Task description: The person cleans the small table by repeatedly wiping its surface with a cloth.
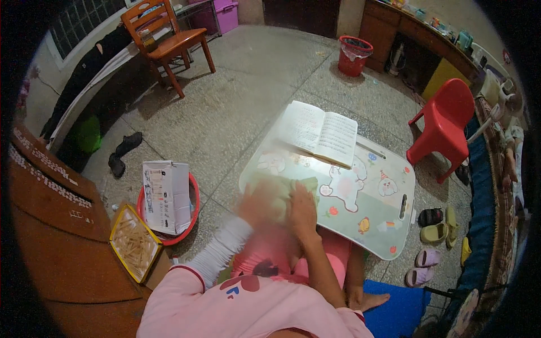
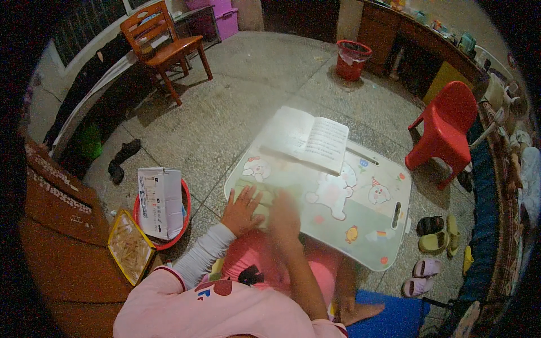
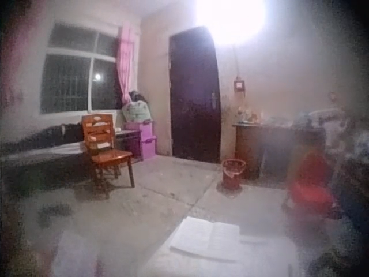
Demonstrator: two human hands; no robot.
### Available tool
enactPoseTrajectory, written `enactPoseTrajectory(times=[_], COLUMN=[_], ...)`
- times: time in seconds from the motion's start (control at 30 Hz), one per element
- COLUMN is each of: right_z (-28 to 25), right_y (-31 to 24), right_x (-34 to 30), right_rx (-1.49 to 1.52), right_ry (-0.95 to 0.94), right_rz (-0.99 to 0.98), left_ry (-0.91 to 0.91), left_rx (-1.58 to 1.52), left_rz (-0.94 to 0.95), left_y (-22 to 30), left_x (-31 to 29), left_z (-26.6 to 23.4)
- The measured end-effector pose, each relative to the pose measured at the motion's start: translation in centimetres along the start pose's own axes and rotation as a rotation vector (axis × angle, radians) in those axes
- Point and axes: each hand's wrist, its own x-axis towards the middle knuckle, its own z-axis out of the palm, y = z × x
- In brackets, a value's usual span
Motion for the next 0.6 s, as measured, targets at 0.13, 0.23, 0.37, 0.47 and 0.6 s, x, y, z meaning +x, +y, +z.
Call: enactPoseTrajectory(times=[0.13, 0.23, 0.37, 0.47, 0.6], right_z=[-2.8, -5.9, -7.2, -9.5, -12.3], right_y=[1.8, 3.0, 7.9, 10.0, 11.1], right_x=[-2.3, -3.9, -6.6, -8.3, -9.3], right_rx=[0.056, 0.022, -0.093, -0.166, -0.096], right_ry=[-0.087, -0.091, 0.052, 0.074, 0.133], right_rz=[0.085, 0.227, 0.186, 0.238, 0.462], left_ry=[0.028, 0.236, -0.096, -0.040, -0.035], left_rx=[0.018, -0.061, -0.053, -0.114, -0.143], left_rz=[0.081, 0.268, 0.366, 0.484, 0.603], left_y=[2.4, 4.8, 9.9, 13.4, 17.1], left_x=[0.6, 1.8, 3.8, 4.7, 7.0], left_z=[2.0, 4.1, 2.8, 3.7, 5.9])
